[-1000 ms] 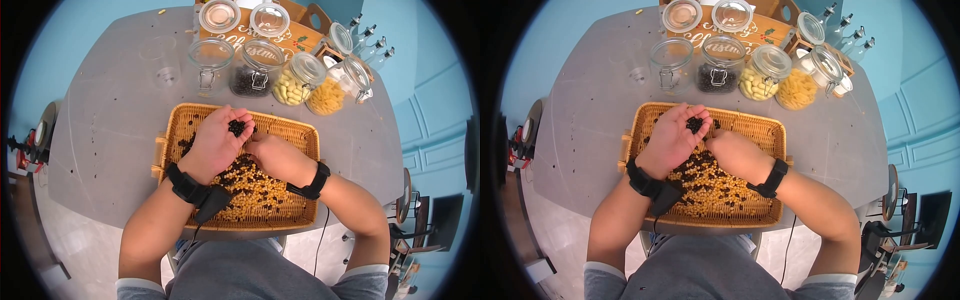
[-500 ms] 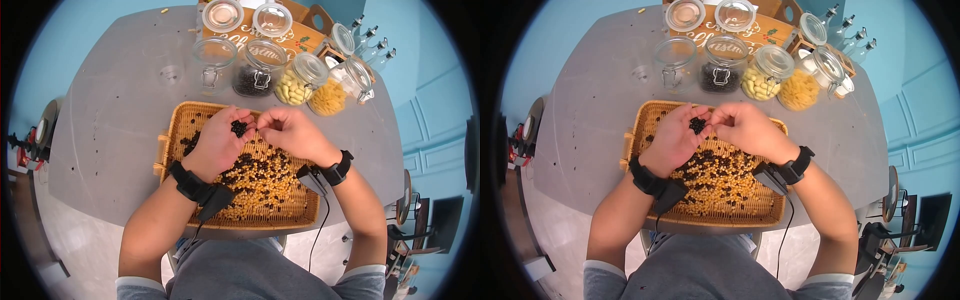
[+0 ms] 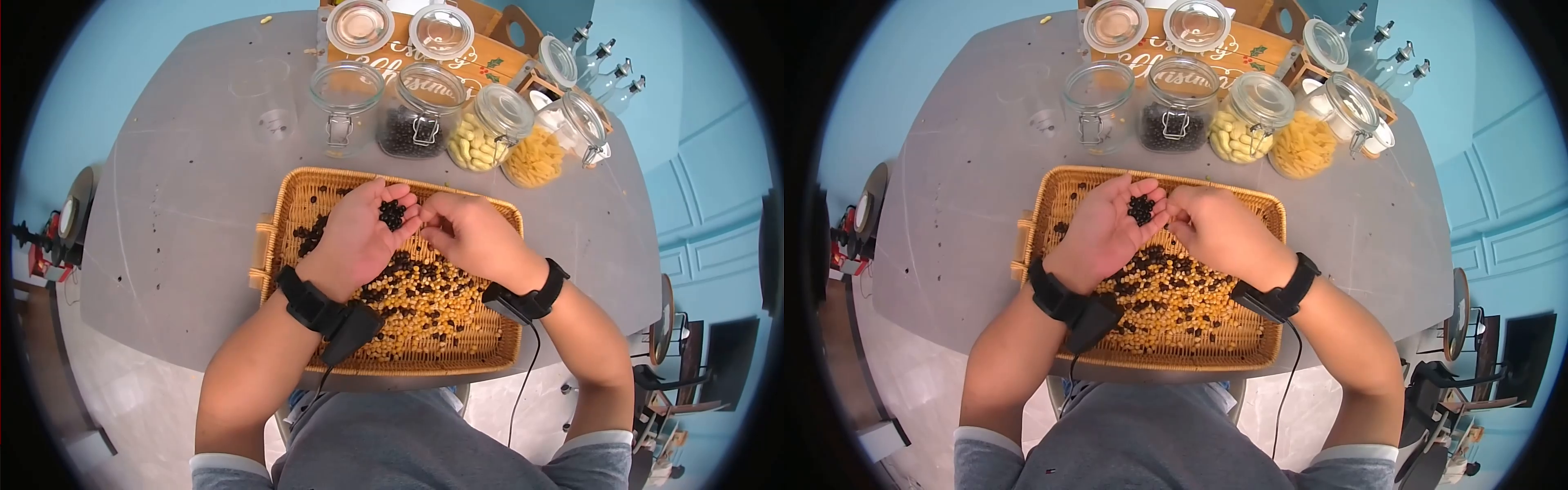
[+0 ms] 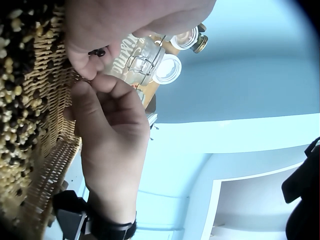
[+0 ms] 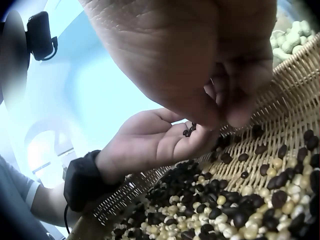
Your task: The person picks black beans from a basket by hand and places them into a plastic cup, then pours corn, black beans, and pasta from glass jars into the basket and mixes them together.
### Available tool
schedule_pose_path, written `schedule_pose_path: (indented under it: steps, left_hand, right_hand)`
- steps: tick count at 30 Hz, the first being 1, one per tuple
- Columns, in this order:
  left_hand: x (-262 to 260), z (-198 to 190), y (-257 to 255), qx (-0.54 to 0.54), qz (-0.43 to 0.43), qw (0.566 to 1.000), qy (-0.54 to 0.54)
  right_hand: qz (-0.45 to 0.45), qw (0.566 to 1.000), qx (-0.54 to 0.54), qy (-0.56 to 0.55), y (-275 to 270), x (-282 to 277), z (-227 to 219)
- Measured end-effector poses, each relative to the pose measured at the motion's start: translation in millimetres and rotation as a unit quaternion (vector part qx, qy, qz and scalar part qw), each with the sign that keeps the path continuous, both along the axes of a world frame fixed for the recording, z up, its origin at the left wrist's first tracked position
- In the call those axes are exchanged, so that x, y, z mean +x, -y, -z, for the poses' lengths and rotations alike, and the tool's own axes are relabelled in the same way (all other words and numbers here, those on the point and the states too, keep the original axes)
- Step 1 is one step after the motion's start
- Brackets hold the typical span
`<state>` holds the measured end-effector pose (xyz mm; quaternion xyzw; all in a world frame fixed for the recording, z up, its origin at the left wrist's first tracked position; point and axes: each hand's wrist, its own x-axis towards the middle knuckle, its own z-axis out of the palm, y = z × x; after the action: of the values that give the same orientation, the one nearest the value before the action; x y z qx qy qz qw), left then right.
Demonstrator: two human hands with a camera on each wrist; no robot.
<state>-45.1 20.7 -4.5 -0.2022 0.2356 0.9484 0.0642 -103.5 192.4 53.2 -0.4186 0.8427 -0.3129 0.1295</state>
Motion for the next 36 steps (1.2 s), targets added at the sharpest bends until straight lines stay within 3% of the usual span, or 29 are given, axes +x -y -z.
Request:
schedule_pose_path:
  steps: [2, 7, 10, 17, 23, 25, 26, 28, 30, 31, 32, 36]
  left_hand:
    - [0, -3, 2, 0.007, -0.007, 1.0, -0.004]
    - [-1, -4, 5, -0.007, -0.047, 0.999, -0.025]
    - [-1, -3, 7, -0.012, -0.051, 0.998, -0.032]
    - [-2, -1, 8, -0.03, -0.09, 0.995, -0.017]
    - [-2, -3, 4, -0.032, -0.066, 0.997, -0.015]
    - [0, -3, 2, -0.047, -0.051, 0.998, -0.012]
    - [1, -3, 1, -0.048, -0.05, 0.998, -0.01]
    - [0, -6, -3, -0.029, -0.048, 0.998, -0.009]
    - [-1, -5, -1, -0.022, -0.045, 0.999, -0.008]
    - [-1, -4, 2, -0.016, -0.045, 0.999, -0.004]
    - [-1, -3, 4, -0.017, -0.048, 0.999, -0.003]
    - [-2, -3, 7, -0.031, -0.054, 0.998, -0.02]
  right_hand:
    - [0.017, 1.0, 0.011, 0.009, -2, -2, -1]
    - [-0.108, 0.987, 0.074, -0.098, -9, -1, 35]
    - [-0.099, 0.983, 0.128, -0.089, -6, 5, 35]
    - [-0.115, 0.982, 0.117, -0.092, -10, 0, 39]
    - [-0.129, 0.984, 0.076, -0.091, -9, -3, 21]
    - [0.026, 0.984, -0.01, 0.173, -5, -9, 10]
    - [0.027, 0.984, -0.011, 0.175, -1, -12, 11]
    - [0.044, 0.929, -0.198, 0.308, 8, -16, 11]
    - [0.068, 0.934, -0.199, 0.289, 7, -17, 9]
    - [0.05, 0.984, -0.122, 0.12, 5, -16, 8]
    - [0.029, 0.997, -0.042, -0.054, 5, -15, 9]
    - [-0.059, 0.984, 0.001, -0.166, 2, -21, 34]
